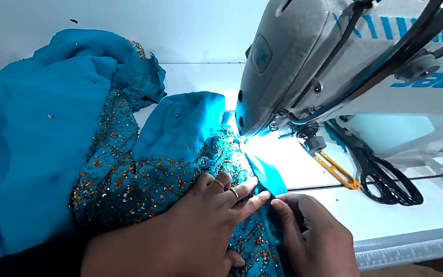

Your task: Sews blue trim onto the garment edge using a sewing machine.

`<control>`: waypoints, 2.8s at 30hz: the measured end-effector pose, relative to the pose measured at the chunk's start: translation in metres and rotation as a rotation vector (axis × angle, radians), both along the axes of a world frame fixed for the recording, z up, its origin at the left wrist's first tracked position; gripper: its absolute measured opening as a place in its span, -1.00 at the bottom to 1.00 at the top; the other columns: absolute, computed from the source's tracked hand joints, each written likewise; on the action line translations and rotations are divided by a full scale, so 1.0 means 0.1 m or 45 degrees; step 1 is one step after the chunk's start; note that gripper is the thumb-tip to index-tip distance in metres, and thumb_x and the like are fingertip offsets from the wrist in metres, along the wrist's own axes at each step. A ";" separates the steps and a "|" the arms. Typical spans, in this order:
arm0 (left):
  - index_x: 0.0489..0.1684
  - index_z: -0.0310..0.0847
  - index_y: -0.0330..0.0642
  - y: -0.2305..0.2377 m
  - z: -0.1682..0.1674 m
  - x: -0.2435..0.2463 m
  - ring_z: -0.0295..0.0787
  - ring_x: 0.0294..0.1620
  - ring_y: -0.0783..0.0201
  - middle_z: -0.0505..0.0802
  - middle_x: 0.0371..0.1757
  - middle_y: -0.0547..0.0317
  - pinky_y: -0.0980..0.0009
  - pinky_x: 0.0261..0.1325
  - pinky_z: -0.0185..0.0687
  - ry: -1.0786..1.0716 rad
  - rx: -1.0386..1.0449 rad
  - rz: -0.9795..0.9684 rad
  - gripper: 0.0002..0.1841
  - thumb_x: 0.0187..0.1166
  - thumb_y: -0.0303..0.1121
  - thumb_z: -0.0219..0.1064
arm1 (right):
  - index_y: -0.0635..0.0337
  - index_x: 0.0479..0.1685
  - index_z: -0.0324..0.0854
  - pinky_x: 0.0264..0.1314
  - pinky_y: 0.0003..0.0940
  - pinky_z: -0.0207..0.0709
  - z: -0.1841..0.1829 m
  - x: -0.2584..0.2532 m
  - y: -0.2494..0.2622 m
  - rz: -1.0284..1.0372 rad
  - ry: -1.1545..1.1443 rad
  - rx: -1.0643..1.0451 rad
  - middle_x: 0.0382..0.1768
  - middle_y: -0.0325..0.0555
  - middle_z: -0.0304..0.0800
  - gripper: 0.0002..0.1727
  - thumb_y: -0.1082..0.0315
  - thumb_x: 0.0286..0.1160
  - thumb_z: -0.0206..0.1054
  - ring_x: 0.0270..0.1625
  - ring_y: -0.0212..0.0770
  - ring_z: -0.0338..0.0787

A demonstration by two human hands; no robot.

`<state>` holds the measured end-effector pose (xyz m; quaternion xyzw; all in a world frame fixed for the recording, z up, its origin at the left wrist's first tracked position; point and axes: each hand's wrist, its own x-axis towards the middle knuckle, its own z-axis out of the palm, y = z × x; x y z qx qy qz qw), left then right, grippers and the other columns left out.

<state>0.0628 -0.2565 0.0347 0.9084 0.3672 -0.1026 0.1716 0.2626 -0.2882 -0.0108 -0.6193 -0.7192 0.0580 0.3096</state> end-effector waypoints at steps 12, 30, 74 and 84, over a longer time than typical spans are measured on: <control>0.94 -0.06 0.19 -0.01 -0.02 -0.01 0.21 0.72 -0.31 0.12 0.91 0.00 -0.28 0.44 0.20 0.035 0.017 -0.027 -0.05 0.50 0.28 0.25 | 0.13 -0.24 0.82 -0.51 -0.42 0.53 0.01 -0.05 0.03 -0.031 -0.017 -0.069 -0.49 -0.24 0.73 -0.65 0.04 0.56 0.31 -0.52 -0.34 0.68; 0.89 0.08 0.03 -0.04 -0.05 -0.02 0.37 0.63 -0.29 0.27 0.86 -0.03 -0.22 0.38 0.31 -0.038 0.110 -0.023 -0.02 0.43 0.24 0.34 | 0.21 -0.15 0.80 -0.28 -0.65 0.58 0.12 0.02 0.03 0.088 0.121 -0.041 -0.40 -0.19 0.80 -0.70 0.17 0.66 0.27 -0.38 -0.48 0.73; 0.84 0.09 -0.29 -0.09 -0.14 -0.01 0.47 0.63 -0.14 0.40 0.79 -0.06 -0.07 0.41 0.46 -0.126 0.277 -0.014 0.03 0.46 0.28 0.26 | 0.13 -0.26 0.73 -0.40 -0.62 0.57 0.20 -0.02 0.16 0.069 0.037 -0.060 -0.46 -0.26 0.77 -0.84 0.24 0.44 0.39 -0.46 -0.49 0.72; 0.85 0.08 -0.23 -0.08 -0.12 0.01 0.43 0.64 -0.18 0.38 0.79 -0.09 -0.09 0.41 0.45 -0.122 0.217 0.025 0.03 0.44 0.28 0.29 | 0.31 -0.04 0.81 -0.34 -0.41 0.65 0.18 -0.05 0.10 0.060 -0.058 -0.076 -0.37 -0.05 0.79 -0.76 0.32 0.50 0.40 -0.42 -0.24 0.76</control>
